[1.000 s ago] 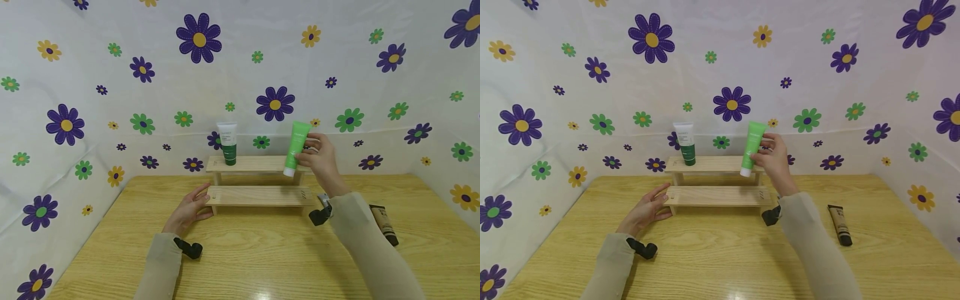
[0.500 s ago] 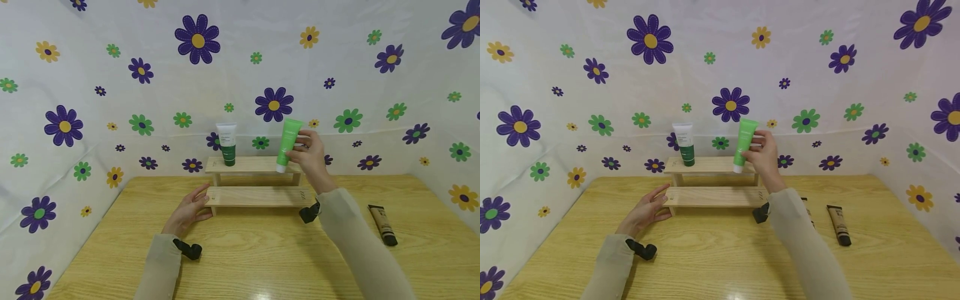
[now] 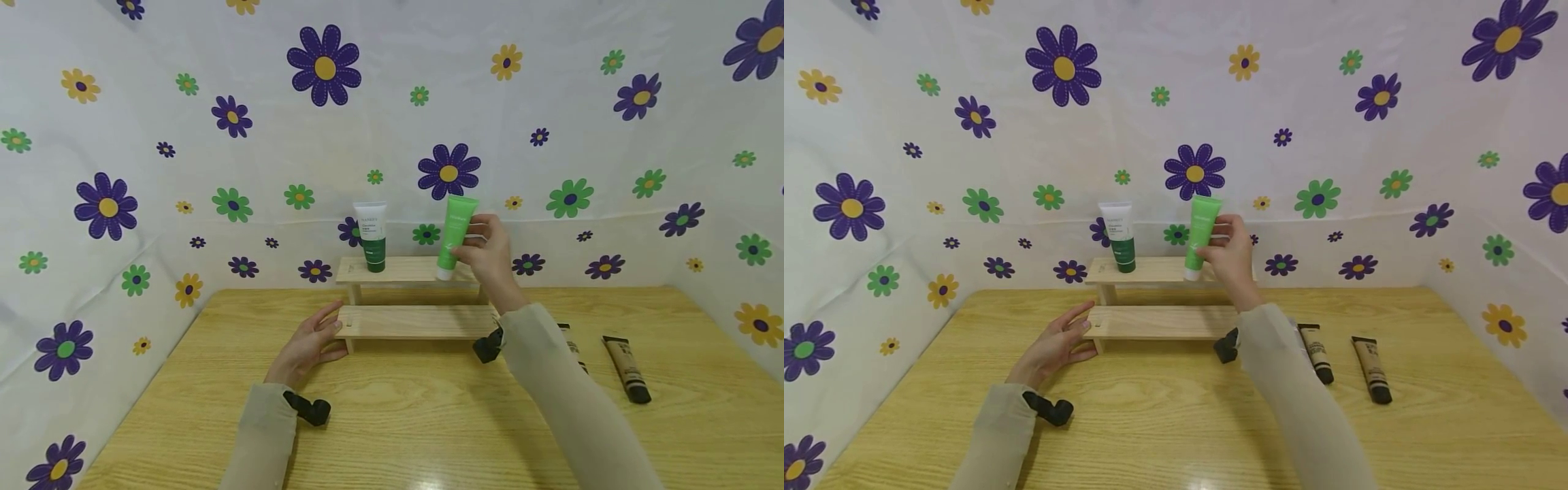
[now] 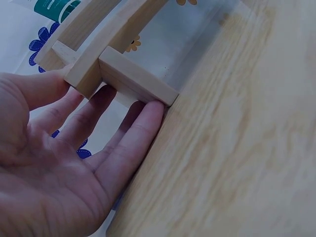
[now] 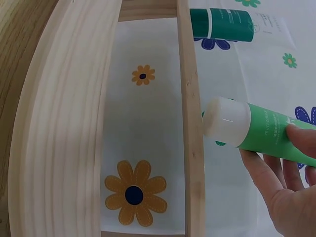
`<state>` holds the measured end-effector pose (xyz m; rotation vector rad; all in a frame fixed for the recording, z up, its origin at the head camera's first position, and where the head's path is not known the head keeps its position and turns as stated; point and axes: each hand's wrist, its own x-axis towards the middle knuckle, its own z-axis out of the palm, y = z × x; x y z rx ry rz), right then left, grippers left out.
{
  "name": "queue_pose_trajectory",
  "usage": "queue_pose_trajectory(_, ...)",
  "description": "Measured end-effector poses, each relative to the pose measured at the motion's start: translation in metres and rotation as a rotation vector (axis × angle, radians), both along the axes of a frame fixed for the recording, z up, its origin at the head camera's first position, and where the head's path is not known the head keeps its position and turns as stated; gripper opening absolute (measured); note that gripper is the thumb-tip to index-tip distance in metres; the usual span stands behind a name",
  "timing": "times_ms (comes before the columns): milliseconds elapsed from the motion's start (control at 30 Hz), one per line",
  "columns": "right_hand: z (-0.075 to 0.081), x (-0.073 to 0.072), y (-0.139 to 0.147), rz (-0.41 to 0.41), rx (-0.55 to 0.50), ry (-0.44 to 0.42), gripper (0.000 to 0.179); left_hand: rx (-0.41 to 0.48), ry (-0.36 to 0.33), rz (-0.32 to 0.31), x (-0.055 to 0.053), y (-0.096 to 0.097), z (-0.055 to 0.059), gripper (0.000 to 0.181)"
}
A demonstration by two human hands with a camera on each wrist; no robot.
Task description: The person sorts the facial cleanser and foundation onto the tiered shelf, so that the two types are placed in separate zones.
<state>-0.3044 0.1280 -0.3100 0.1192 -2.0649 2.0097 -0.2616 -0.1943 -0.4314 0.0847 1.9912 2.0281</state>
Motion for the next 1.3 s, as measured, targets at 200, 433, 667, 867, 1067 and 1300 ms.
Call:
queue_pose_trajectory(200, -0.002, -0.003, -0.009, -0.014, 0.044, 0.044, 0.057, -0.006, 0.000, 0.001, 0.000, 0.001, 0.000, 0.055)
queue_pose_trajectory(433, -0.004, -0.007, -0.019, -0.053, 0.114, 0.073, 0.055, -0.005, 0.008, -0.006, -0.001, 0.001, -0.001, 0.055)
queue_pose_trajectory(667, -0.006, -0.010, -0.030, -0.068, 0.168, 0.136, 0.050, 0.005, -0.004, 0.006, -0.001, 0.002, -0.002, 0.055)
queue_pose_trajectory(867, -0.008, -0.013, -0.037, -0.043, 0.188, 0.177, 0.048, 0.014, 0.000, 0.000, -0.001, 0.002, -0.003, 0.056)
queue_pose_trajectory(1067, -0.009, -0.015, -0.041, -0.027, 0.198, 0.187, 0.047, 0.018, -0.002, 0.000, -0.001, 0.002, -0.002, 0.055)
queue_pose_trajectory(1300, -0.012, -0.020, -0.043, 0.010, 0.190, 0.215, 0.043, 0.019, 0.004, 0.001, -0.001, 0.002, -0.003, 0.056)
